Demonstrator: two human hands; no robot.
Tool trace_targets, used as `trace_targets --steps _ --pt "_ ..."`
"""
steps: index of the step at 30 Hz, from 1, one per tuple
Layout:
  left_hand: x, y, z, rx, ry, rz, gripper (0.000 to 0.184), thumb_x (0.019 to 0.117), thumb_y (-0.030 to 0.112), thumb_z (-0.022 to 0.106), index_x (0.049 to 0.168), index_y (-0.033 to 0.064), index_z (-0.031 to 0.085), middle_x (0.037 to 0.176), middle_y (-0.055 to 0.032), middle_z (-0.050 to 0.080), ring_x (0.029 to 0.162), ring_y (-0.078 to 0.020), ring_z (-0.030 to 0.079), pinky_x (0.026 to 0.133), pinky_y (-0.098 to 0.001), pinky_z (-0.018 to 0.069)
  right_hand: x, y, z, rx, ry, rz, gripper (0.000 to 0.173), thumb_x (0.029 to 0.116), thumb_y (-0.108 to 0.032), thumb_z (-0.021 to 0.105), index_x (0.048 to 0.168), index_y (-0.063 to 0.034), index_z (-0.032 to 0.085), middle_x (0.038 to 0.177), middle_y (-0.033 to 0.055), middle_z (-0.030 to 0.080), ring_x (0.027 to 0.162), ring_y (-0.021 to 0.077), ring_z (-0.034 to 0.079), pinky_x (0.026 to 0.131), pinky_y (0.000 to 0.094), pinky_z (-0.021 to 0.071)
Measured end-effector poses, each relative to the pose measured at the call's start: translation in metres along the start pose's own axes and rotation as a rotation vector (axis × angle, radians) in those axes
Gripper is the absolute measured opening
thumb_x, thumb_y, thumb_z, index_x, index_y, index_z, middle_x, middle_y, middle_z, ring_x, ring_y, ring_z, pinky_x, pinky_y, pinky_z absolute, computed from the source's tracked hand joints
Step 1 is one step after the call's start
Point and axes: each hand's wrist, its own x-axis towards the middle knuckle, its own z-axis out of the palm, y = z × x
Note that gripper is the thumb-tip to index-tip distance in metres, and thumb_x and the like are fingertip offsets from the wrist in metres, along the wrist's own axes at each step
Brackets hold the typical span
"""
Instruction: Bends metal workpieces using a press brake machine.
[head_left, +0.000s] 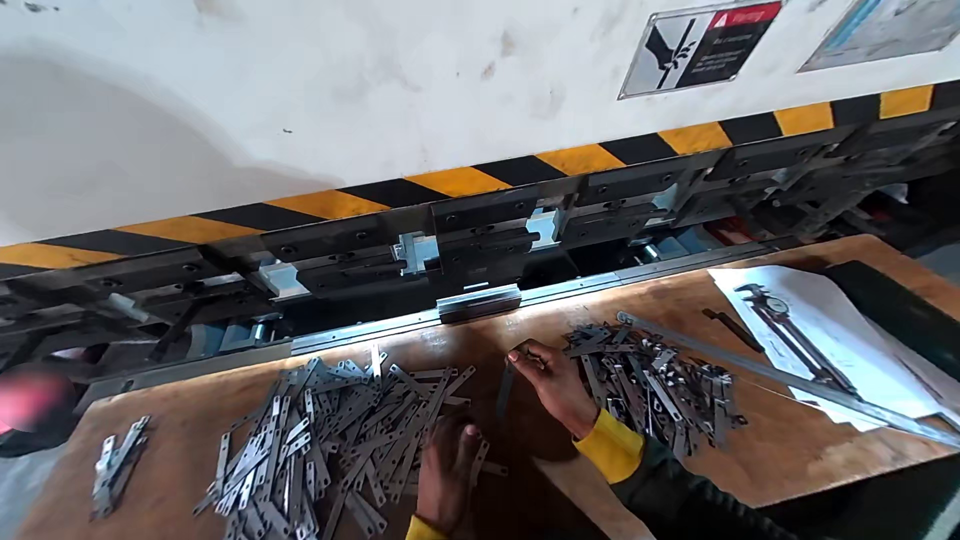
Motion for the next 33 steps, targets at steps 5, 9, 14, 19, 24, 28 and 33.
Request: trace_targets --steps 5,9,14,19,24,28,33 --pt "0.014 0.038 0.013 -0.131 -0.145 0.006 0.035 0.1034 0.028 0.053 0.106 0.0004 0.074 0.114 -0.0125 0.071 0.105 -0.0189 0.066 0.096 -0.0393 0.0535 -0.010 -0.006 0.020 0.077 -0.070 -0.019 0.027 0.1026 -0.029 0.058 0.101 -0.0068 0.073 0.096 -0.0006 0.071 0.089 0.0051 0.065 0.084 0.0268 0.0532" --pt "0.016 0.044 0.015 -0.194 -0.135 -0.044 0.033 0.1053 0.026 0.050 0.103 0.0016 0.073 0.090 -0.0045 0.070 0.083 -0.0103 0.066 0.080 -0.0323 0.0566 -0.026 0.007 0.028 0.073 -0.248 0.028 0.036 0.1045 -0.039 0.059 0.116 -0.0088 0.074 0.113 0.0011 0.074 0.107 0.0103 0.069 0.099 0.0333 0.0564" --pt "0.002 0.032 0.014 -0.103 -0.197 -0.037 0.034 0.1044 0.027 0.051 0.107 0.0019 0.073 0.090 -0.0068 0.069 0.083 -0.0144 0.066 0.081 -0.0372 0.0553 -0.010 -0.021 0.017 0.485 0.112 0.245 0.020 0.1055 -0.012 0.056 0.104 0.0007 0.071 0.104 0.0098 0.075 0.099 0.0185 0.070 0.088 0.0351 0.0574" --pt "-0.015 0.019 0.012 -0.206 -0.140 -0.108 0.034 0.1065 0.023 0.047 0.108 0.0015 0.073 0.091 -0.0038 0.072 0.083 -0.0091 0.067 0.082 -0.0328 0.0566 0.022 -0.015 -0.022 0.401 0.199 0.227 0.036 0.1113 -0.025 0.046 0.108 -0.0008 0.073 0.107 0.0081 0.076 0.098 0.0180 0.070 0.088 0.0367 0.0563" --pt "0.000 0.024 0.027 -0.335 -0.017 -0.110 0.034 0.1073 0.021 0.045 0.103 -0.0004 0.071 0.085 -0.0016 0.071 0.078 -0.0057 0.066 0.077 -0.0267 0.0563 -0.023 0.009 0.012 0.109 -0.392 0.181 0.039 0.0983 -0.028 0.069 0.129 -0.0044 0.065 0.122 0.0075 0.069 0.111 0.0153 0.066 0.101 0.0361 0.0539" --pt "0.007 0.011 0.035 -0.270 -0.075 -0.048 0.034 0.1066 0.021 0.048 0.114 -0.0029 0.070 0.098 -0.0093 0.074 0.093 -0.0129 0.071 0.090 -0.0366 0.0582 -0.029 0.018 0.040 0.178 -0.282 0.213 0.028 0.1011 -0.029 0.065 0.114 -0.0051 0.073 0.108 0.0036 0.075 0.100 0.0117 0.070 0.094 0.0323 0.0574" --pt "-0.013 -0.001 0.018 -0.165 -0.376 -0.161 0.048 0.1051 0.027 0.056 0.143 -0.0019 0.053 0.130 -0.0164 0.068 0.119 -0.0231 0.066 0.107 -0.0463 0.0509 0.041 0.019 0.036 0.299 -0.120 0.425 0.033 0.1105 -0.024 0.049 0.137 -0.0042 0.053 0.112 0.0145 0.069 0.082 0.0243 0.073 0.066 0.0377 0.0629"
